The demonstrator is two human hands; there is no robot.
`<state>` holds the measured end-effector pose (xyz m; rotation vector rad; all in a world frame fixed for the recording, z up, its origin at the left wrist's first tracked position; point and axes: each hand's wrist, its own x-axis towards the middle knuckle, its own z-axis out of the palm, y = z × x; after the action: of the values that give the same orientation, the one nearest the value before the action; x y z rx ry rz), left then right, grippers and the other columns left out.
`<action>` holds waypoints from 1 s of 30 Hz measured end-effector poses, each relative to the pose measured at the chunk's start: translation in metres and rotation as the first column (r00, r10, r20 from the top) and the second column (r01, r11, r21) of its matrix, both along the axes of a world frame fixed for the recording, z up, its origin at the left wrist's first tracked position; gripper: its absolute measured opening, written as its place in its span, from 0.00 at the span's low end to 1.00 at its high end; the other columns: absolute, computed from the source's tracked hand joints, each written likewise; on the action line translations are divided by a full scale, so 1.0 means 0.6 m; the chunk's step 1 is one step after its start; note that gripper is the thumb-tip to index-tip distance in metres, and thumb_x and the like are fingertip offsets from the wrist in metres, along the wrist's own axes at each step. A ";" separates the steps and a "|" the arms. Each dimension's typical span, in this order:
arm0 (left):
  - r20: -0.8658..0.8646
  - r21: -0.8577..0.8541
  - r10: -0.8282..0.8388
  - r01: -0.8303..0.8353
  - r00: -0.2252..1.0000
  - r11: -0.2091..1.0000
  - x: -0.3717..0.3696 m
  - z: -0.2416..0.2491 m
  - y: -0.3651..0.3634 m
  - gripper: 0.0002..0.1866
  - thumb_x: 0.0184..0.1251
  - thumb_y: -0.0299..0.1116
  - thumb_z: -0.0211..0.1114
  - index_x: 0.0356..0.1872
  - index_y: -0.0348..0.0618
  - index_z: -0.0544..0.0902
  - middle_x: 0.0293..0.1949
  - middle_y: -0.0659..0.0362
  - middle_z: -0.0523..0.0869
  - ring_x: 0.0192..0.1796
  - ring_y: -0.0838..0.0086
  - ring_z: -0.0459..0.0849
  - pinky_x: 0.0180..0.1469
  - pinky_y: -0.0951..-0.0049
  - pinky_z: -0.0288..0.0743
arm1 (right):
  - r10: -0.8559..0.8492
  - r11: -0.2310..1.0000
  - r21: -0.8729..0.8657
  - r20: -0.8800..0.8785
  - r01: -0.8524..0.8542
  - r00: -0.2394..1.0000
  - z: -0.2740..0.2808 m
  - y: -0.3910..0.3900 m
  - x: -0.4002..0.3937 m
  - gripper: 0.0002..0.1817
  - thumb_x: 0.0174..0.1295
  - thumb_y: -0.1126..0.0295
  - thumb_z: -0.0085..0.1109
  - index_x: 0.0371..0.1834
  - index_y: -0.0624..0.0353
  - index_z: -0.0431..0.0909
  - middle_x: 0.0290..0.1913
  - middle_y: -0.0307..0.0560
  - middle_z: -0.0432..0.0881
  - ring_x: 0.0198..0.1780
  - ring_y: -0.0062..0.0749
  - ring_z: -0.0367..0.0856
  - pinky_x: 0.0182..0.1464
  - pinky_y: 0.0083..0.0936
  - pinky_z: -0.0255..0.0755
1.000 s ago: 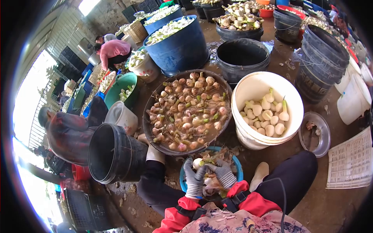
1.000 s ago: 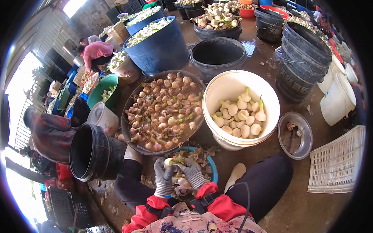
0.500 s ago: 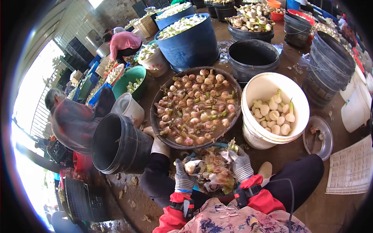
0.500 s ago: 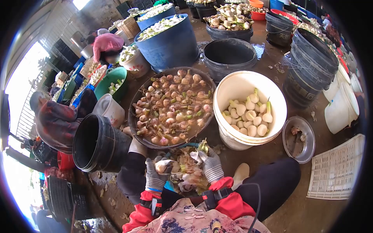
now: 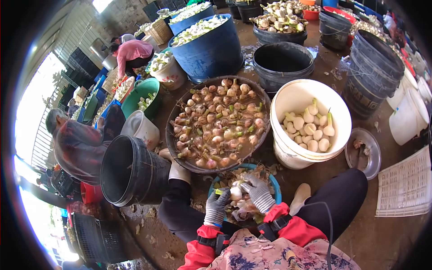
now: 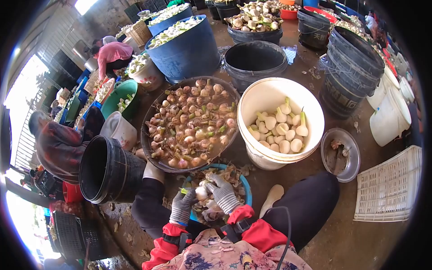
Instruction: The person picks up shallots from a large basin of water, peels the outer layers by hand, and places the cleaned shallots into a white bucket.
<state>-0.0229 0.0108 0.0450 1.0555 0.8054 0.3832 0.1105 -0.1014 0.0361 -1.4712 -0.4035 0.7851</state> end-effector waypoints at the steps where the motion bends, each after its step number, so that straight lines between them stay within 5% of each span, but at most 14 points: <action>1: -0.046 -0.013 -0.033 0.033 0.998 0.999 -0.008 -0.002 0.006 0.13 0.65 0.30 0.62 0.48 0.37 0.77 0.40 0.57 0.82 0.40 0.75 0.82 0.42 0.76 0.78 | -0.013 0.991 0.131 -0.178 0.037 0.984 0.018 -0.003 0.005 0.18 0.60 0.76 0.58 0.55 0.62 0.74 0.49 0.46 0.80 0.50 0.26 0.77 0.52 0.21 0.71; 8: 0.085 0.104 -0.157 0.147 0.984 0.984 -0.032 0.000 0.010 0.13 0.59 0.22 0.59 0.46 0.34 0.76 0.42 0.47 0.82 0.44 0.56 0.82 0.49 0.59 0.80 | -0.294 0.885 0.233 -0.389 0.402 0.873 -0.048 -0.022 0.057 0.18 0.61 0.77 0.54 0.55 0.66 0.74 0.50 0.45 0.78 0.46 0.23 0.75 0.52 0.19 0.70; 11: 0.119 0.102 -0.101 0.089 0.988 0.991 -0.029 0.018 0.001 0.14 0.57 0.22 0.59 0.47 0.36 0.76 0.45 0.47 0.81 0.47 0.56 0.81 0.50 0.58 0.79 | -0.277 0.773 0.368 -0.538 0.517 0.796 -0.042 -0.037 0.068 0.21 0.62 0.79 0.50 0.60 0.67 0.67 0.52 0.53 0.75 0.50 0.36 0.77 0.54 0.29 0.72; 13: 0.365 -0.429 0.124 0.049 0.923 0.902 -0.033 0.021 0.007 0.14 0.58 0.25 0.62 0.47 0.40 0.77 0.47 0.54 0.79 0.47 0.68 0.80 0.49 0.69 0.76 | -0.287 0.667 0.421 -0.616 0.615 0.734 -0.025 -0.043 0.079 0.22 0.64 0.80 0.45 0.62 0.67 0.61 0.53 0.62 0.72 0.51 0.48 0.78 0.53 0.40 0.76; 14: 0.363 -0.427 0.124 0.047 0.923 0.903 -0.036 0.012 0.012 0.14 0.58 0.25 0.62 0.47 0.40 0.77 0.47 0.54 0.79 0.47 0.68 0.80 0.49 0.69 0.76 | -0.195 0.629 0.477 -0.667 0.614 0.719 -0.022 -0.050 0.083 0.19 0.64 0.80 0.45 0.59 0.68 0.63 0.51 0.63 0.75 0.47 0.46 0.79 0.49 0.38 0.78; 16: 0.053 0.328 -0.031 0.012 0.998 0.945 -0.035 -0.003 0.020 0.16 0.61 0.26 0.58 0.51 0.42 0.74 0.48 0.55 0.78 0.48 0.68 0.79 0.48 0.67 0.76 | -0.044 0.769 0.474 -0.629 0.428 0.776 -0.028 -0.058 0.078 0.13 0.63 0.78 0.48 0.50 0.68 0.72 0.44 0.60 0.80 0.42 0.42 0.81 0.45 0.33 0.78; 17: 0.367 -0.500 0.244 -0.031 0.897 0.866 -0.038 0.010 0.026 0.16 0.61 0.28 0.59 0.51 0.41 0.74 0.47 0.55 0.78 0.46 0.70 0.78 0.47 0.69 0.76 | 0.011 0.905 0.374 -0.496 0.203 0.868 -0.030 -0.057 0.067 0.12 0.63 0.76 0.49 0.48 0.67 0.74 0.42 0.56 0.81 0.40 0.39 0.81 0.45 0.30 0.77; 20: 0.281 -0.433 0.229 -0.090 0.932 0.897 -0.021 0.011 0.028 0.17 0.62 0.28 0.59 0.52 0.41 0.74 0.47 0.56 0.79 0.45 0.71 0.77 0.44 0.72 0.74 | 0.452 0.892 -0.201 0.354 -0.406 0.818 -0.036 -0.042 0.035 0.20 0.56 0.64 0.59 0.52 0.57 0.77 0.45 0.51 0.83 0.42 0.38 0.82 0.49 0.29 0.75; 22: 0.357 -0.468 0.225 -0.035 0.907 0.883 0.027 0.008 0.035 0.12 0.61 0.27 0.59 0.46 0.44 0.75 0.44 0.55 0.79 0.40 0.67 0.76 0.40 0.71 0.71 | 0.549 0.809 -0.340 0.148 -0.479 0.823 -0.059 -0.026 0.006 0.20 0.55 0.65 0.59 0.52 0.56 0.77 0.45 0.51 0.82 0.43 0.40 0.82 0.48 0.29 0.75; 24: 0.331 0.209 -0.182 0.116 0.926 0.971 0.108 0.051 0.023 0.13 0.61 0.29 0.62 0.48 0.45 0.75 0.43 0.57 0.79 0.41 0.68 0.76 0.41 0.68 0.72 | 0.655 0.753 -0.355 0.325 -0.554 0.682 -0.101 -0.008 0.004 0.19 0.55 0.64 0.59 0.51 0.55 0.77 0.44 0.50 0.82 0.43 0.40 0.82 0.48 0.29 0.75; 26: -0.088 0.971 -0.374 0.163 0.923 0.175 0.211 0.104 0.031 0.14 0.61 0.30 0.64 0.47 0.43 0.77 0.44 0.57 0.80 0.45 0.68 0.78 0.45 0.66 0.74 | 0.726 0.680 -0.394 0.479 -0.618 0.494 -0.153 0.006 -0.011 0.18 0.56 0.63 0.59 0.50 0.55 0.77 0.43 0.50 0.82 0.44 0.39 0.82 0.49 0.28 0.75; 28: 0.228 0.963 -0.453 -0.132 0.862 0.234 0.306 0.137 0.008 0.14 0.60 0.31 0.65 0.47 0.39 0.80 0.46 0.57 0.82 0.48 0.68 0.80 0.50 0.66 0.76 | 0.385 0.923 -0.078 0.149 -0.377 0.911 -0.206 0.015 -0.039 0.17 0.51 0.70 0.60 0.46 0.59 0.78 0.43 0.58 0.82 0.44 0.49 0.82 0.45 0.34 0.76; 29: 0.384 0.677 -0.455 0.090 0.803 0.731 0.335 0.179 -0.011 0.14 0.62 0.31 0.64 0.47 0.37 0.80 0.46 0.56 0.82 0.49 0.68 0.80 0.50 0.67 0.77 | 0.423 0.906 -0.136 0.328 -0.401 0.845 -0.254 0.021 -0.048 0.14 0.53 0.71 0.58 0.44 0.60 0.78 0.39 0.58 0.82 0.42 0.50 0.82 0.42 0.34 0.76; 30: 0.513 0.147 -0.362 0.335 0.778 0.930 0.355 0.220 -0.026 0.14 0.63 0.31 0.63 0.47 0.36 0.80 0.47 0.55 0.83 0.50 0.68 0.81 0.50 0.69 0.77 | 0.421 0.907 -0.141 0.323 -0.397 0.847 -0.250 0.027 -0.046 0.14 0.53 0.71 0.58 0.44 0.60 0.78 0.39 0.58 0.82 0.42 0.50 0.82 0.42 0.34 0.76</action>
<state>0.1902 -0.0050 0.1771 1.0466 0.0893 0.3533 0.0829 -0.0850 -0.1141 -1.6159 -0.9965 0.8791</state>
